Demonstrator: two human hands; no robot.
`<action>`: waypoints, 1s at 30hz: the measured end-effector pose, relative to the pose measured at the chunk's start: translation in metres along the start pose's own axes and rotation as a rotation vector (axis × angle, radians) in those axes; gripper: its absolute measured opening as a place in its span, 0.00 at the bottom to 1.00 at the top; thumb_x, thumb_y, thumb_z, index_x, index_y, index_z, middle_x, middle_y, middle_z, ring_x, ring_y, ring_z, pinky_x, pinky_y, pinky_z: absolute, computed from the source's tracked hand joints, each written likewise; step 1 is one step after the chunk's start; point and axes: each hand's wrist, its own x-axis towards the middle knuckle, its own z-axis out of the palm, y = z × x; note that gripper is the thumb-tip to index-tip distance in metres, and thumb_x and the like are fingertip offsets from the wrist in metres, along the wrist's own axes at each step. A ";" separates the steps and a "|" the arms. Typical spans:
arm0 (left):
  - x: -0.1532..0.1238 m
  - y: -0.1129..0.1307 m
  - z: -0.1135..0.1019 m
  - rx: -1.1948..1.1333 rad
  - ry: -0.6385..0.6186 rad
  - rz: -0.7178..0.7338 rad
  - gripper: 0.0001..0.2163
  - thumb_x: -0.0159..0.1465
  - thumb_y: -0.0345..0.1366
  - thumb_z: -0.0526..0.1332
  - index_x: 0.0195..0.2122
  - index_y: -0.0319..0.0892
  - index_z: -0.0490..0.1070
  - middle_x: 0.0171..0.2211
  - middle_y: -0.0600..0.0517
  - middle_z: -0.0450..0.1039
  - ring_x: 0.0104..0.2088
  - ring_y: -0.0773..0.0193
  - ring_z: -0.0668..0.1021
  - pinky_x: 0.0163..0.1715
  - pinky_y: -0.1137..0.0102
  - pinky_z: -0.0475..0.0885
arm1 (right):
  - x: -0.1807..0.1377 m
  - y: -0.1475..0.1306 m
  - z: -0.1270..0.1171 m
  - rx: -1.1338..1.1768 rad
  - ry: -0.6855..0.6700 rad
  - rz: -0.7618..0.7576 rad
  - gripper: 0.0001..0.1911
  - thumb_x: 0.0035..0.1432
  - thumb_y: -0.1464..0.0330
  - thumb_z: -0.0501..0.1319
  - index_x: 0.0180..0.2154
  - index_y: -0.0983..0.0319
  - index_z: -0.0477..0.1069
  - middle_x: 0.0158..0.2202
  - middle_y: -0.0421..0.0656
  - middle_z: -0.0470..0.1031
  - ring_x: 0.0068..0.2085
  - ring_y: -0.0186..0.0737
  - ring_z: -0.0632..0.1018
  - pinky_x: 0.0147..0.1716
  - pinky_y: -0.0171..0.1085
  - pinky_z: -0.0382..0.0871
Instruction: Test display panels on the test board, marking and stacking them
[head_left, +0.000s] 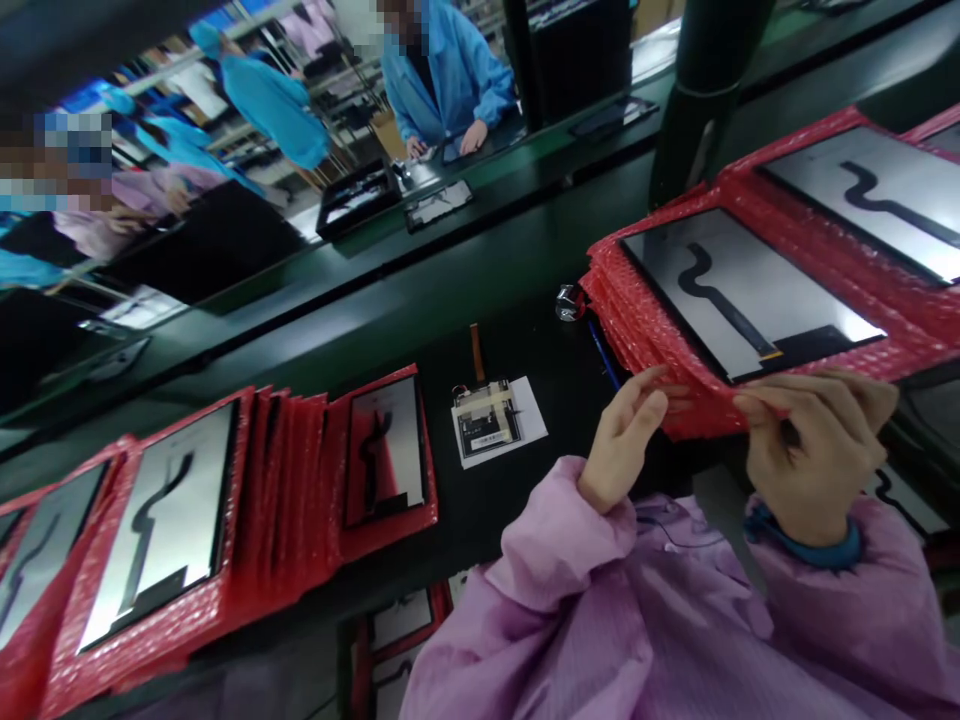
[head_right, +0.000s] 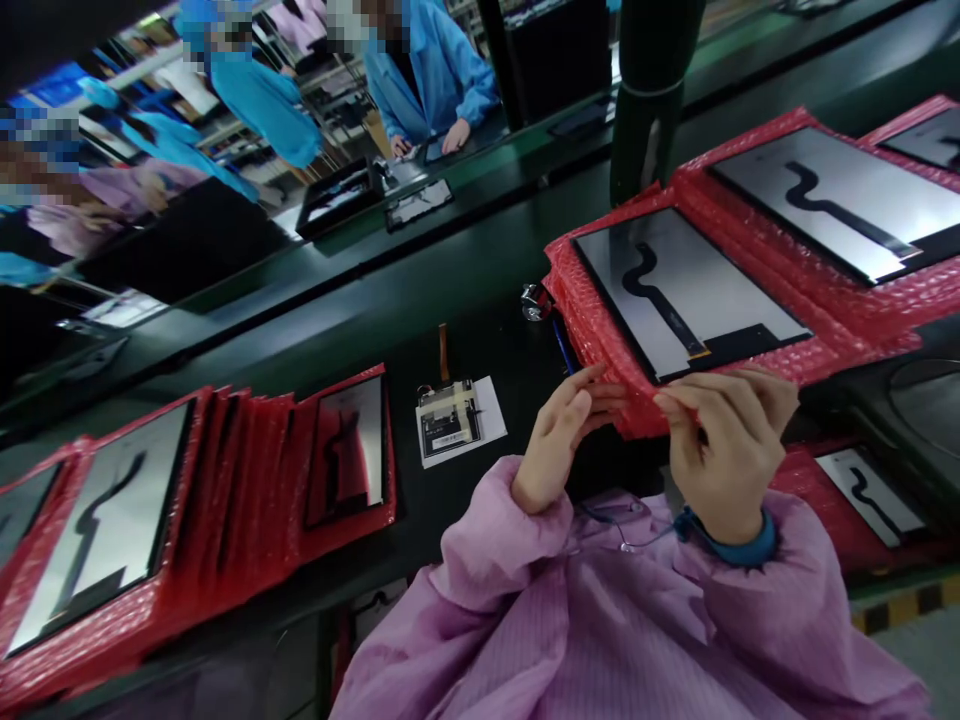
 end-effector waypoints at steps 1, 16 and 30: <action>0.007 0.000 0.005 -0.052 0.020 -0.044 0.28 0.58 0.59 0.69 0.50 0.43 0.73 0.41 0.48 0.79 0.46 0.55 0.82 0.51 0.61 0.76 | 0.000 -0.004 -0.003 0.019 -0.035 -0.064 0.04 0.63 0.67 0.65 0.34 0.58 0.76 0.34 0.40 0.81 0.39 0.40 0.76 0.51 0.46 0.69; -0.051 0.029 -0.042 -0.165 0.455 -0.195 0.33 0.43 0.41 0.80 0.51 0.41 0.74 0.33 0.51 0.82 0.32 0.54 0.84 0.39 0.60 0.80 | -0.044 -0.026 -0.027 0.163 -0.099 0.204 0.27 0.67 0.57 0.59 0.65 0.55 0.66 0.60 0.52 0.70 0.61 0.56 0.72 0.56 0.55 0.69; -0.074 -0.026 -0.107 0.161 0.505 -0.156 0.27 0.54 0.45 0.77 0.51 0.41 0.73 0.49 0.46 0.81 0.49 0.56 0.82 0.54 0.61 0.75 | -0.094 -0.017 0.023 0.515 -0.623 0.913 0.28 0.56 0.50 0.65 0.53 0.60 0.72 0.51 0.50 0.77 0.53 0.48 0.79 0.57 0.53 0.72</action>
